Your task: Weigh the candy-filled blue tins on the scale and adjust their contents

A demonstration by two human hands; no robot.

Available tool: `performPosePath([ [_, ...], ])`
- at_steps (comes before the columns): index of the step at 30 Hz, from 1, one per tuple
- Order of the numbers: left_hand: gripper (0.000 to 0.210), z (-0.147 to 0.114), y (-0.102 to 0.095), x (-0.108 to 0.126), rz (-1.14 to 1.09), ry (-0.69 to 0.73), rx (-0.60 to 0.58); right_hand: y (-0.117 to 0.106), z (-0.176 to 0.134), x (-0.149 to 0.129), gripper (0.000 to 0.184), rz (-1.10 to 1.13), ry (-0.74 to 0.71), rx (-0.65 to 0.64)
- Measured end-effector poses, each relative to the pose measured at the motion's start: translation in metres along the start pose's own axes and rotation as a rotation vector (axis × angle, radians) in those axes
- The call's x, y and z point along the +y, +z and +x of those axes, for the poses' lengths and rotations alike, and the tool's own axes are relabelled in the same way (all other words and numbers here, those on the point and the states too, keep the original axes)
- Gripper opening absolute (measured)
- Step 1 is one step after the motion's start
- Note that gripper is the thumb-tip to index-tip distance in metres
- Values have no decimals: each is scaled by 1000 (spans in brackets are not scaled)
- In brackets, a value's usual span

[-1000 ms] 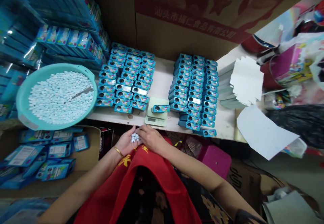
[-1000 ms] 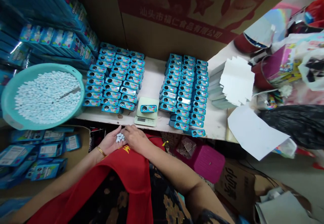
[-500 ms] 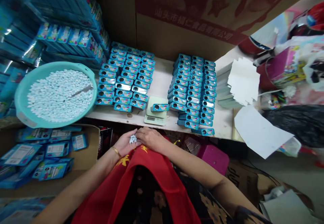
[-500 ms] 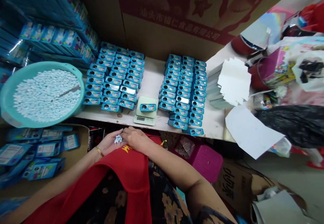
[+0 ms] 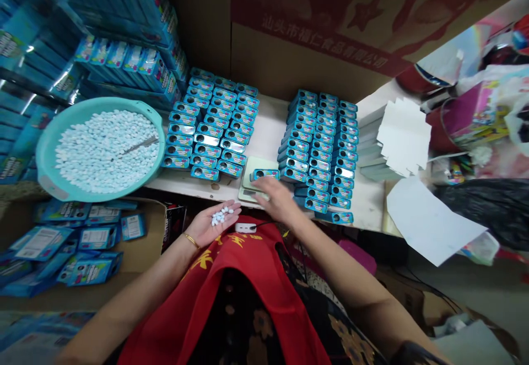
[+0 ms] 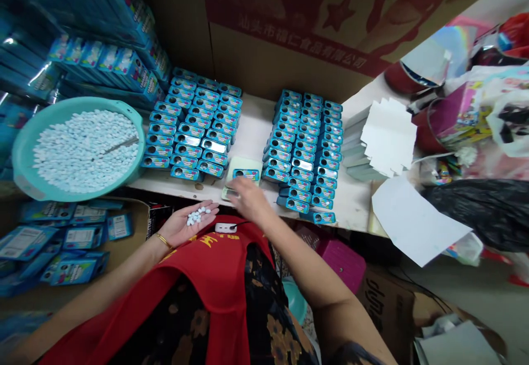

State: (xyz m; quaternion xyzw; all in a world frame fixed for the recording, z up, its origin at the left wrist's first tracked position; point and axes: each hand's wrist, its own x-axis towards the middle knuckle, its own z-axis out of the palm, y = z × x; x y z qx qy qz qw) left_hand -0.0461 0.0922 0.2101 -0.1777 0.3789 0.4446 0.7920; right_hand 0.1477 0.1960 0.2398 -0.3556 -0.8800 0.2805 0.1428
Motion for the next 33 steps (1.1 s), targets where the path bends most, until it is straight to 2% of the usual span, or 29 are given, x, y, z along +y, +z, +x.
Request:
performPosePath([
  [2,20,4,7,-2,-30,13,-15,19,0,-30,29,4,-78,-147],
  [5,20,9,17,-5,-59,40,-22,39,-3,-51,28,-100,-83,-248],
  [11,23,13,29,-5,-60,15,-37,37,3,-39,20,-107,-142,-278],
  [17,21,25,40,-3,-39,63,-76,28,10,-17,17,1,-109,-197],
  [20,21,32,52,2,-38,69,-106,22,12,-1,15,115,-71,-37],
  [23,30,37,60,9,-16,72,-120,16,19,19,14,195,40,143],
  [27,36,38,56,16,1,90,-100,8,29,39,18,171,105,153],
  [30,35,34,46,15,-24,85,-74,0,26,36,22,75,108,164],
  [33,32,28,38,10,-50,77,-69,-1,16,11,22,-7,44,151],
])
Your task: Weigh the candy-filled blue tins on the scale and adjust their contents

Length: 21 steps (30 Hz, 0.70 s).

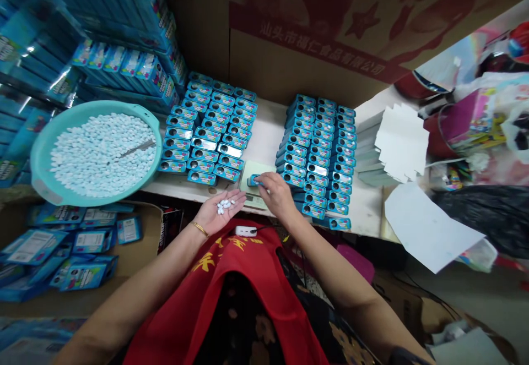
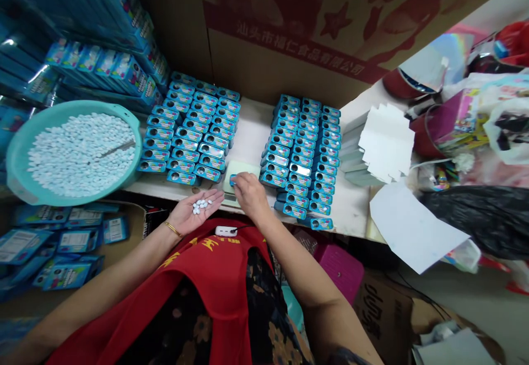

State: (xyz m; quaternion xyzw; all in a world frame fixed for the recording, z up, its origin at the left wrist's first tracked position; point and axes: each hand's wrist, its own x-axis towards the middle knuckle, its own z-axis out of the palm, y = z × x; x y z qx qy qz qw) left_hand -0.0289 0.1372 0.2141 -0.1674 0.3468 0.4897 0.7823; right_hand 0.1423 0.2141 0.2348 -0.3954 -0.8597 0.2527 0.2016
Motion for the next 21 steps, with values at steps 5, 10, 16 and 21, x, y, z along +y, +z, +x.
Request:
performPosePath([
  [5,31,-11,-12,-8,6,-80,-8,27,-21,-58,25,-128,-249,-311],
  [10,30,-21,-29,-11,-4,-118,50,52,-26,-71,21,-135,-250,-443],
  [16,21,-26,-36,-13,-8,-113,95,58,-28,-68,14,-116,-227,-443],
  [21,25,-27,-34,-14,-24,-129,86,59,-32,-68,13,-9,-196,-414],
])
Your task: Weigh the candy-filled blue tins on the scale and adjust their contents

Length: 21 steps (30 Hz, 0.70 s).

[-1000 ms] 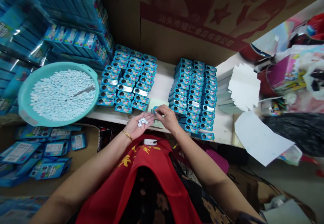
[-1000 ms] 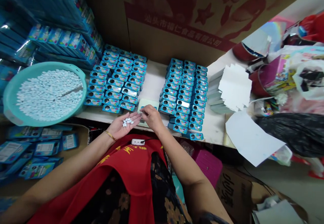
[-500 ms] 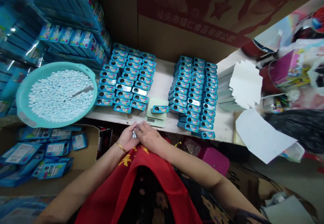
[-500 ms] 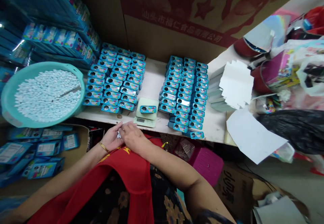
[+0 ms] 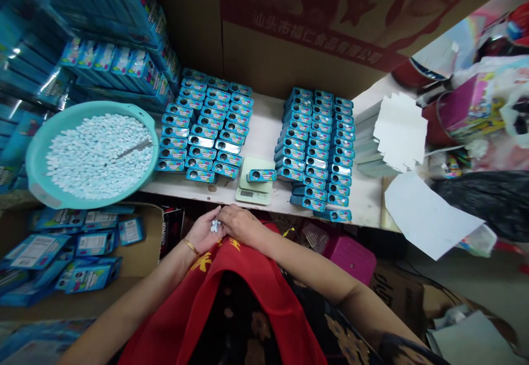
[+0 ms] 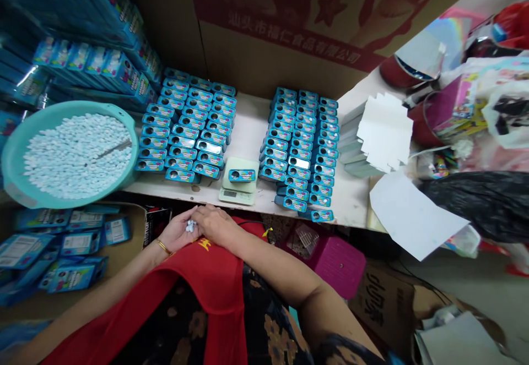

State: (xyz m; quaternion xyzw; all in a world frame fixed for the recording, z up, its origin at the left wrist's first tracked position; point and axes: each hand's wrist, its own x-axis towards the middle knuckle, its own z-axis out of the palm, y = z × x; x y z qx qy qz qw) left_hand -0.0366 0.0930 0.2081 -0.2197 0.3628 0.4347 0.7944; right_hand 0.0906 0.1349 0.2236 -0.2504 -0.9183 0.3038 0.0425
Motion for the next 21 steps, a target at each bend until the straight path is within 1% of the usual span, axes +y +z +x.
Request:
performPosePath([
  [3,22,0,-1,1,6,19,-39,-5,-3,11,12,94,24,70],
  [5,22,0,-1,3,29,30,-66,-15,-5,27,13,134,89,182],
  [8,27,0,-1,7,58,33,-89,-36,-6,55,14,113,218,370],
  [9,28,-1,0,8,60,37,-93,-43,-6,64,14,86,249,402],
  [11,28,-1,2,9,57,44,-96,-53,-5,79,14,46,278,426],
  [13,28,-2,4,9,53,46,-90,-59,-5,87,16,41,288,453],
  [17,26,-3,-1,10,40,75,-33,-62,-18,95,19,40,320,581],
  [21,20,-2,-22,20,33,161,126,-66,-38,105,16,21,385,654],
])
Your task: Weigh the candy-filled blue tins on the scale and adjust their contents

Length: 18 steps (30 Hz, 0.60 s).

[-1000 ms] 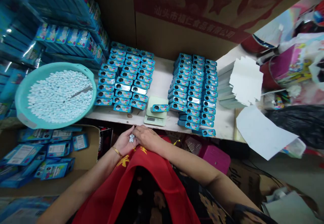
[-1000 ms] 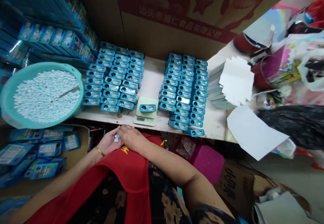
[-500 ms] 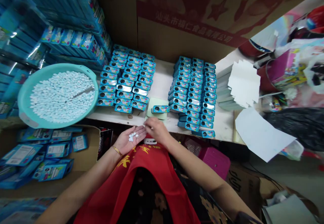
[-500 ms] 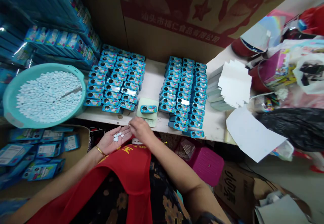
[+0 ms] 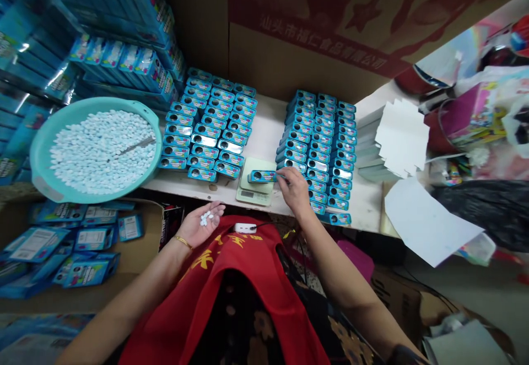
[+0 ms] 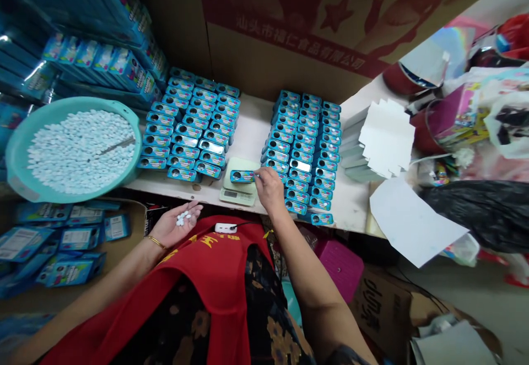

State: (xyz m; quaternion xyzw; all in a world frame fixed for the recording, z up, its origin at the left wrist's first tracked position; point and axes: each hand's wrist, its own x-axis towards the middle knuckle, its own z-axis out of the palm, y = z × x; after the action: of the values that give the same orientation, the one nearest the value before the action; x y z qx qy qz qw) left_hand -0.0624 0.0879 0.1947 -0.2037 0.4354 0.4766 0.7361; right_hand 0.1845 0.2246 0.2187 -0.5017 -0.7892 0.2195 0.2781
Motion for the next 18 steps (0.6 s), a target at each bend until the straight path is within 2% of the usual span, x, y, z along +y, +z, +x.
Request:
performPosePath([
  [3,19,2,-20,10,-4,46,87,-5,-2,10,18,-27,12,24],
  [8,18,-3,-39,23,-16,75,107,1,1,15,35,-98,-28,-40],
  [14,20,-6,-37,20,-5,98,110,12,2,16,46,-165,-55,-174],
  [18,28,-9,-32,15,24,103,30,14,2,14,49,-192,-53,-225],
])
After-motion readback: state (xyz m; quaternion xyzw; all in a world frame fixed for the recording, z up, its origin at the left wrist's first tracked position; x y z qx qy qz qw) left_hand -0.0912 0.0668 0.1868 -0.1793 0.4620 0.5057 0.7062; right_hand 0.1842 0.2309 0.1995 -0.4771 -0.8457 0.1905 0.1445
